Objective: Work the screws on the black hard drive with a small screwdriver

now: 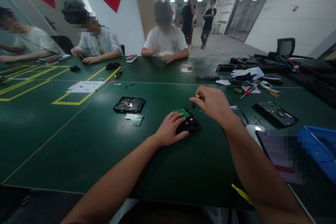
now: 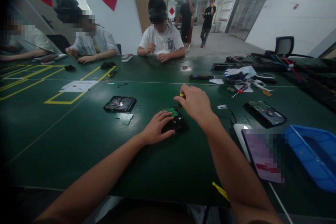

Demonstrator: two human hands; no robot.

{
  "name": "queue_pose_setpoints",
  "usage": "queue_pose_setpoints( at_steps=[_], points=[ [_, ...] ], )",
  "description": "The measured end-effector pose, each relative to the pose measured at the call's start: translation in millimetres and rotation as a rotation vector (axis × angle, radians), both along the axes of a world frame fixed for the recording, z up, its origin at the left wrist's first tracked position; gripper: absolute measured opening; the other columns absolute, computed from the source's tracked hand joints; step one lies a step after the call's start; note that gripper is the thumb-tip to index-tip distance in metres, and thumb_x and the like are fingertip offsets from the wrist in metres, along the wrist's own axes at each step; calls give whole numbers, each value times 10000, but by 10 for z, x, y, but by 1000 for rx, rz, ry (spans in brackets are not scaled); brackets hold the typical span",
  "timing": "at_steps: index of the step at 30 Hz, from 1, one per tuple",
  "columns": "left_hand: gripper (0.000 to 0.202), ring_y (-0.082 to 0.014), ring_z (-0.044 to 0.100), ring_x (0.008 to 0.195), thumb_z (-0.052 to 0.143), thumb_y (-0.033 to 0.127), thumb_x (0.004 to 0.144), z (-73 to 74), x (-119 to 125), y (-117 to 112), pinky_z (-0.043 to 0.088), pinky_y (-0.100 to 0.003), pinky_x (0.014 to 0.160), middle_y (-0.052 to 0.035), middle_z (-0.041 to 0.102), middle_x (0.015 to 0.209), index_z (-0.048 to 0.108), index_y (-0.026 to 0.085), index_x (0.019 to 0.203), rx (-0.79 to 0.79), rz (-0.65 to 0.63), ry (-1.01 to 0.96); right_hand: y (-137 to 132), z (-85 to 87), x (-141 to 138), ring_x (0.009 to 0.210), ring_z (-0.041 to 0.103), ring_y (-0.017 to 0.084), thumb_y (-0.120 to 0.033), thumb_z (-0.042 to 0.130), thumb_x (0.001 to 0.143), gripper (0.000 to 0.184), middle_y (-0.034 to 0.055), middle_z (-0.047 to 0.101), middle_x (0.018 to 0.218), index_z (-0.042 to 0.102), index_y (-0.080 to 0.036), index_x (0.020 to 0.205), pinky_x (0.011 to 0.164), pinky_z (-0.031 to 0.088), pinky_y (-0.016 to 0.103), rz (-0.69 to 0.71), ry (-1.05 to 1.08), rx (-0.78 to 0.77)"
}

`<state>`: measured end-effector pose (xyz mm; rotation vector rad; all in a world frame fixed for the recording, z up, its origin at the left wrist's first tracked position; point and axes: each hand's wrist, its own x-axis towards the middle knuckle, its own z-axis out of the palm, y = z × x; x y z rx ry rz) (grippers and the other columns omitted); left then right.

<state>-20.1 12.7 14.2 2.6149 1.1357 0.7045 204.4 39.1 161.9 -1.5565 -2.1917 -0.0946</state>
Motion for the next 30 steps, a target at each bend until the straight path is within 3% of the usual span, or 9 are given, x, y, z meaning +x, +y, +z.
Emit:
queue_pose_setpoints(
  at_steps=[4,9,15,24,30],
  points=[
    [675,-374,380,1544,665,610,961,-6,-1,2,301,-616,1291,-132,510,1597,551,234,1510,-10,2,-4,3,6,7,860,658,243,-416,719,957,192,67,728,926,678,-229,958,772,444,364,-3,-6,6],
    [677,-373,398,1531,668,611,957,8,5,0,307,-614,1286,-141,531,1575,557,226,1502,-7,-1,-7,-14,39,12,960,698,251,-267,679,965,79,69,764,1045,707,-233,1030,869,491,383,92,22,-27],
    [665,-381,411,1522,684,597,949,29,4,-6,311,-635,1278,-137,535,1572,557,247,1500,-14,-4,-20,-36,62,23,1026,720,271,-161,616,953,225,69,787,1143,728,-246,1128,921,518,417,162,16,-67],
    [687,-374,402,1529,673,607,959,9,-2,-1,307,-616,1290,-136,523,1580,544,233,1521,-2,-4,-9,-34,43,20,942,679,256,-311,685,967,95,70,744,1003,722,-239,1019,839,490,382,78,-6,-38],
    [682,-370,397,1531,650,615,973,1,-9,2,309,-614,1289,-139,518,1587,543,221,1519,2,-8,5,-12,32,14,840,662,244,-439,715,962,224,73,738,925,691,-219,932,752,453,364,-5,-37,-14]
  ],
)
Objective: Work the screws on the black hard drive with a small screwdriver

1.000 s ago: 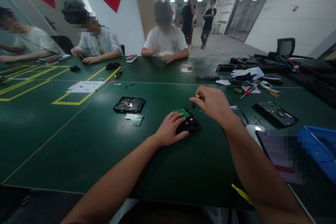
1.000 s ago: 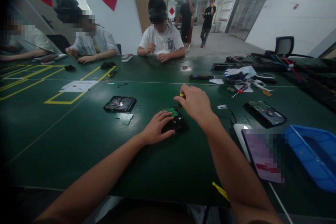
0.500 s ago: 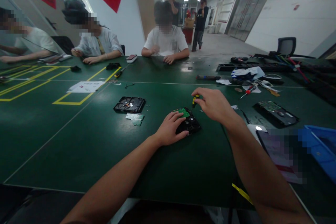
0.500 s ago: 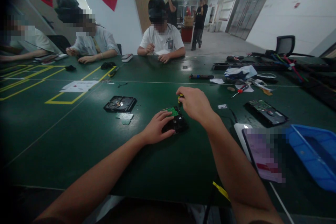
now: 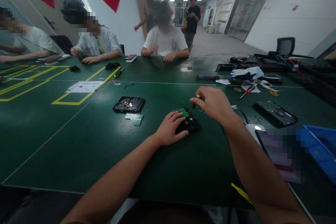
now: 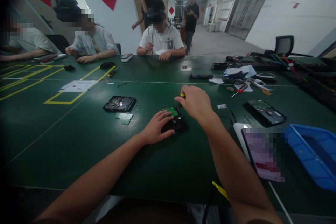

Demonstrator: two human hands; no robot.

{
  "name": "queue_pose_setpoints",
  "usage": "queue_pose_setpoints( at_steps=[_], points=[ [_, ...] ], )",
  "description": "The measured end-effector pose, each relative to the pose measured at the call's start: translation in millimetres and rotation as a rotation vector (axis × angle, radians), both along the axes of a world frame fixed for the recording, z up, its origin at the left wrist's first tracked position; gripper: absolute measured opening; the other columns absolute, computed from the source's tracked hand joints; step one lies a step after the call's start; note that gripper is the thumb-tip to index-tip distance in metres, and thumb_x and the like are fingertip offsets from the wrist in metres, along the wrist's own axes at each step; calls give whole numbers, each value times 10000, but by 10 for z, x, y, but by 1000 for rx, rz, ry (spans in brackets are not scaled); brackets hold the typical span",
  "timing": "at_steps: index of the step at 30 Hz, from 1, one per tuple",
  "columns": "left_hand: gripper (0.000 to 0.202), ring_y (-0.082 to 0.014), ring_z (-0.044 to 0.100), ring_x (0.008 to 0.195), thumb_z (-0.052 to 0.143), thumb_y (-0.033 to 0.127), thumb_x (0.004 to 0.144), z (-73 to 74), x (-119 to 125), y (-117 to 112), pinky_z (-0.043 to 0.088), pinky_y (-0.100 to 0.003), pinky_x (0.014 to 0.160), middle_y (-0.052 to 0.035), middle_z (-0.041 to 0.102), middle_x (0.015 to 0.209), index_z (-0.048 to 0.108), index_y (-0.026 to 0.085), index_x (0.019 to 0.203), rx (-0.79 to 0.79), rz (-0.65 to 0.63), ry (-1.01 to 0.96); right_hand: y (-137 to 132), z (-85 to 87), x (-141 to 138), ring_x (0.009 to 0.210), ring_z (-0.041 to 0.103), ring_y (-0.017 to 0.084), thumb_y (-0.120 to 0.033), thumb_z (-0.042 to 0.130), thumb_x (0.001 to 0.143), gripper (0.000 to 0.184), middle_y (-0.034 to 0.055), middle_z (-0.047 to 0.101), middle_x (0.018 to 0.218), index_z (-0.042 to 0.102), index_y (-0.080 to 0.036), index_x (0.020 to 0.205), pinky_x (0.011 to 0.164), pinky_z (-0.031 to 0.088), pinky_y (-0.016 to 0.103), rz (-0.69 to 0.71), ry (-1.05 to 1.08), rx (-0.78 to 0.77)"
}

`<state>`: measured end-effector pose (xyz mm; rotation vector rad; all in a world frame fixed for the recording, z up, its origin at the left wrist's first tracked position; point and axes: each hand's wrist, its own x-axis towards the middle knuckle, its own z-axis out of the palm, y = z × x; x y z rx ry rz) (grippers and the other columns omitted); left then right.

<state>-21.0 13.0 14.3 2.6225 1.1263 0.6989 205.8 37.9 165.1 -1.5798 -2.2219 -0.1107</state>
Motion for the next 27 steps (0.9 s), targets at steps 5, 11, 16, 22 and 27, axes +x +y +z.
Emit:
queue_pose_setpoints(
  at_steps=[5,11,16,22,27],
  points=[
    [687,-369,395,1536,650,624,969,7,4,3,302,-614,1293,-139,517,1588,544,222,1517,-5,5,4,1,-5,4,814,661,251,-506,690,970,291,76,737,897,688,-222,905,721,442,371,-6,-11,-1],
    [672,-372,399,1532,658,614,966,9,8,-3,301,-632,1288,-131,517,1590,545,242,1514,-19,4,-1,36,-30,21,929,700,266,-351,688,970,131,82,770,1024,732,-239,1021,818,500,397,50,21,7],
    [680,-372,399,1532,662,611,963,4,9,-2,303,-614,1292,-138,523,1581,548,226,1513,-5,4,-5,33,-33,14,1063,728,285,-184,617,961,259,89,787,1178,751,-238,1176,932,534,434,134,41,-35],
    [680,-375,399,1533,677,603,954,-1,8,4,310,-626,1284,-133,521,1586,543,243,1515,-12,0,-14,-4,-14,-12,1096,729,281,-163,572,971,327,82,782,1243,752,-238,1234,999,529,448,207,63,-57],
    [683,-375,393,1538,674,606,955,-14,9,4,304,-615,1291,-137,520,1585,548,232,1513,-1,0,-20,41,-47,-6,1052,699,264,-273,583,1018,222,77,781,1092,799,-239,1057,982,515,427,234,65,-48]
  ],
)
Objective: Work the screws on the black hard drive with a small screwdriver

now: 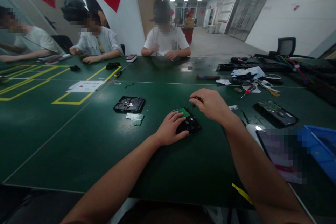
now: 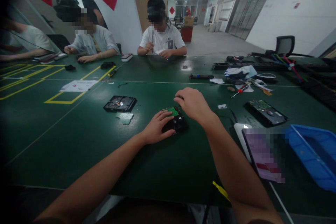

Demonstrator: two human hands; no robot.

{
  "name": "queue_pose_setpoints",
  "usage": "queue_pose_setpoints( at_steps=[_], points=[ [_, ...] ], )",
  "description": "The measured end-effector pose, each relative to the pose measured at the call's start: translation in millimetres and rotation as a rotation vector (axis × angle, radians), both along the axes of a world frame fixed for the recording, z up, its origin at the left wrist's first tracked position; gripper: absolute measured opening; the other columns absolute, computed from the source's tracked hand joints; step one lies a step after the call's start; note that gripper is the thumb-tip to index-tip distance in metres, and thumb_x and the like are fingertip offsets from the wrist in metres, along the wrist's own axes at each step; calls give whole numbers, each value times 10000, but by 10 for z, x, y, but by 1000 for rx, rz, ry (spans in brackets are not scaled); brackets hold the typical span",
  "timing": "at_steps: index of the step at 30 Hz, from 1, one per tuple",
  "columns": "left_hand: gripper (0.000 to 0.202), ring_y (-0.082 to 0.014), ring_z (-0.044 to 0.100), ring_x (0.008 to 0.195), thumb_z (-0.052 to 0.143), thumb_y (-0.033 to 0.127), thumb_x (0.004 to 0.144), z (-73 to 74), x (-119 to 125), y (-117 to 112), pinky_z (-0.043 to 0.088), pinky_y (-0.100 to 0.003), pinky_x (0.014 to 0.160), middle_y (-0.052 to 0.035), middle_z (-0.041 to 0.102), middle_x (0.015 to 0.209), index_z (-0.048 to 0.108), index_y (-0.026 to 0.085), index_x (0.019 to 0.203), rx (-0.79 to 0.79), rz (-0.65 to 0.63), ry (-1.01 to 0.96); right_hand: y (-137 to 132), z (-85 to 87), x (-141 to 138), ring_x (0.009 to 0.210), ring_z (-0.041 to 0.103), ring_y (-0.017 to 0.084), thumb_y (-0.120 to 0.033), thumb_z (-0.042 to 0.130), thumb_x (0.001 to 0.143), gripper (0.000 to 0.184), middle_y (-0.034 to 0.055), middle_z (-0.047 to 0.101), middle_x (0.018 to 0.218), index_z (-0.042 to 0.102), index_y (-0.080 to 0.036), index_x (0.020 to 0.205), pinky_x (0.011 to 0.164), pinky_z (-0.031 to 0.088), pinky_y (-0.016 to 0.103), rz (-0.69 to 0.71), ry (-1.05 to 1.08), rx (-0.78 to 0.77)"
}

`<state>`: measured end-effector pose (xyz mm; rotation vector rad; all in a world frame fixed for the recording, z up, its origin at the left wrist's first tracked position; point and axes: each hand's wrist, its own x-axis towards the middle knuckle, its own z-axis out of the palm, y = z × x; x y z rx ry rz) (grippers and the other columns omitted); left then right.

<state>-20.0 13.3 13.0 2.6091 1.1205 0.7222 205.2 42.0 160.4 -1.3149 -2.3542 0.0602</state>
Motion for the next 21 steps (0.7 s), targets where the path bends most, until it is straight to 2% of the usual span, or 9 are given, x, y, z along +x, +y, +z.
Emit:
queue_pose_setpoints(
  at_steps=[4,12,18,21],
  points=[
    [673,-369,398,1534,668,607,961,2,1,-4,309,-608,1293,-137,524,1582,554,228,1505,2,1,1,21,-23,19,1017,675,261,-246,563,1026,253,106,729,1071,815,-230,1034,946,517,415,-70,7,27],
    [677,-373,394,1536,659,612,966,15,0,-2,304,-618,1292,-135,515,1591,544,230,1514,-5,5,18,-20,24,10,1111,679,272,-166,602,966,235,97,751,1190,740,-213,1151,1028,501,420,0,32,2],
    [680,-372,390,1538,658,612,968,24,-7,-8,308,-611,1290,-138,516,1587,544,224,1515,-2,3,21,-42,26,-10,959,694,255,-195,562,972,186,113,759,1101,711,-178,1083,933,525,404,-41,49,2],
    [675,-370,399,1531,657,603,970,28,-4,-11,314,-600,1290,-142,519,1584,546,212,1509,7,1,20,-38,21,-4,1063,689,269,-185,523,988,235,124,754,1154,712,-172,1126,995,507,410,-16,29,8]
  ],
)
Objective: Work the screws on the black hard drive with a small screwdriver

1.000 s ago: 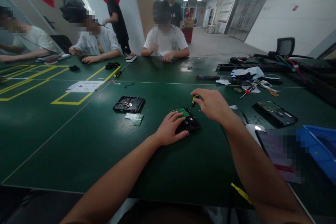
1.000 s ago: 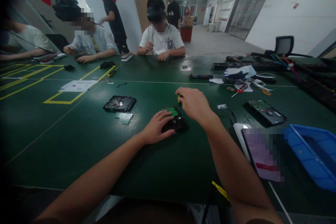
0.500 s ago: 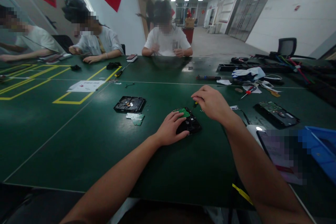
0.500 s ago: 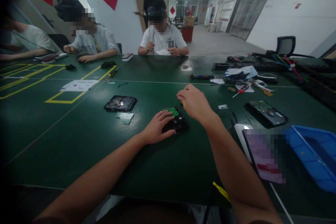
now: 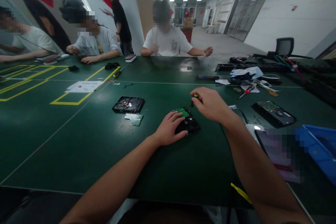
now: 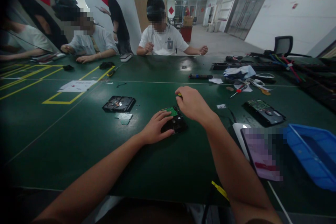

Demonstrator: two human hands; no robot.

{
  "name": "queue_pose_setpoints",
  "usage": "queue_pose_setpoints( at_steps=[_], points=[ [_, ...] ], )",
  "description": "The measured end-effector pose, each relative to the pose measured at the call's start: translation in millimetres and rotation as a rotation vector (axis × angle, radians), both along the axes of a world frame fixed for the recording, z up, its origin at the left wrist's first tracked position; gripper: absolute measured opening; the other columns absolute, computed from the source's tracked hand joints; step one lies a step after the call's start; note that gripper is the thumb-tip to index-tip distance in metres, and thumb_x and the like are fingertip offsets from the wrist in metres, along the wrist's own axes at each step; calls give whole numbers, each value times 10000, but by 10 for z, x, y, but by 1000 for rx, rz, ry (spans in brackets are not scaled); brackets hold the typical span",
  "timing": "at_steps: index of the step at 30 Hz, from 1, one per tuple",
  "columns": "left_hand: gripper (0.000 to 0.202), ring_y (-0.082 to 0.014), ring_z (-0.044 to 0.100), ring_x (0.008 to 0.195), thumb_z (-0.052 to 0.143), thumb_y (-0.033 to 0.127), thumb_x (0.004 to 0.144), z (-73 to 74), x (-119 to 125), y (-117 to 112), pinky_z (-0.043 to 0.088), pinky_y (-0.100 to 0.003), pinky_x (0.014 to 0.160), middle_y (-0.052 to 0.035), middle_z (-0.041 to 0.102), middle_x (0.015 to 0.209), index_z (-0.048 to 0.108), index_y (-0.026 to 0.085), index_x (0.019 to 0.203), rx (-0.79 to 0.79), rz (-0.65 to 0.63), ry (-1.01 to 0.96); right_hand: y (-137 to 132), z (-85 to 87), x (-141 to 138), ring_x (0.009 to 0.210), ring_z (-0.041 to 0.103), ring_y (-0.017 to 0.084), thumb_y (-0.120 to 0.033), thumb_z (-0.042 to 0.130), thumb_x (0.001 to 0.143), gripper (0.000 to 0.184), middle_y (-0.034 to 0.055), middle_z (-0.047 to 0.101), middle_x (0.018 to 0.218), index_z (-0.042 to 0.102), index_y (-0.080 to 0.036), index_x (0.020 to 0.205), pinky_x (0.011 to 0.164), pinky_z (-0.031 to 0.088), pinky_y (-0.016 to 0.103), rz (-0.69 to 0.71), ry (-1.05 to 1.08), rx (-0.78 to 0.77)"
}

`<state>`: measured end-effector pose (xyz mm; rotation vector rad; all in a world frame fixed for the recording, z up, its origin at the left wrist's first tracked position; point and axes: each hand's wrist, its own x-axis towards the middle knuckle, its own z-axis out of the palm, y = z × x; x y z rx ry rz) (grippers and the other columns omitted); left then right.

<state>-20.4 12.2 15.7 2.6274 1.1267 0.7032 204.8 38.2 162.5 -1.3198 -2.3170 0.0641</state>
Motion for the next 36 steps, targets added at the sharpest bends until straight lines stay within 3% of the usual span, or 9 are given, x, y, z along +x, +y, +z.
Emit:
queue_pose_setpoints(
  at_steps=[5,9,15,18,22,26,29,32,36],
  points=[
    [667,-371,409,1523,658,602,969,-4,7,2,310,-597,1293,-147,530,1573,560,200,1492,11,-2,-3,4,10,7,1104,676,276,-163,535,994,272,141,737,1184,719,-152,1194,1032,487,422,-7,-60,10],
    [670,-373,412,1521,664,603,965,-9,3,2,319,-609,1287,-141,530,1574,555,215,1500,3,0,-6,-21,50,-8,965,686,263,-329,616,1016,196,107,739,1039,752,-195,1059,884,502,399,-136,-125,2],
    [668,-378,396,1533,670,602,962,-23,2,9,320,-624,1283,-131,517,1590,551,236,1508,-9,7,-10,-52,52,-82,848,678,277,-545,582,1026,404,131,737,955,745,-179,969,714,443,373,-321,-225,53],
    [680,-374,395,1534,672,603,960,-23,3,11,310,-617,1288,-137,517,1589,544,230,1515,-11,6,-4,-31,-2,-127,877,685,279,-472,527,1061,377,148,738,1020,727,-153,1046,723,449,368,-327,-222,52],
    [674,-366,397,1531,659,605,968,-13,4,8,314,-596,1292,-142,529,1574,551,212,1505,1,5,-3,24,-85,-127,987,684,272,-261,433,1072,312,177,722,1139,695,-108,1147,829,482,379,-225,-157,13],
    [665,-371,390,1535,656,608,970,-3,7,1,320,-606,1286,-137,522,1583,555,217,1499,-3,5,-3,42,-112,-76,1089,668,289,-215,486,1017,343,199,703,1240,640,-92,1297,916,486,400,-111,-114,-12],
    [664,-375,388,1536,659,602,969,-6,8,0,314,-613,1286,-137,523,1582,555,216,1499,-7,7,-5,28,-96,-61,1059,678,283,-219,507,997,304,182,719,1203,653,-122,1245,896,486,391,-84,-134,-29],
    [669,-373,395,1533,662,604,966,-18,8,5,312,-610,1289,-138,522,1581,554,218,1502,-3,6,-8,9,-78,-85,932,700,289,-327,521,1012,268,171,750,1077,679,-143,1128,792,483,387,-191,-207,-31],
    [683,-374,395,1532,669,608,960,-30,9,15,315,-606,1289,-145,526,1575,554,208,1502,-3,2,-9,-14,-71,-127,852,718,319,-472,471,1043,415,203,771,1004,696,-134,1129,701,468,390,-389,-325,1]
  ],
)
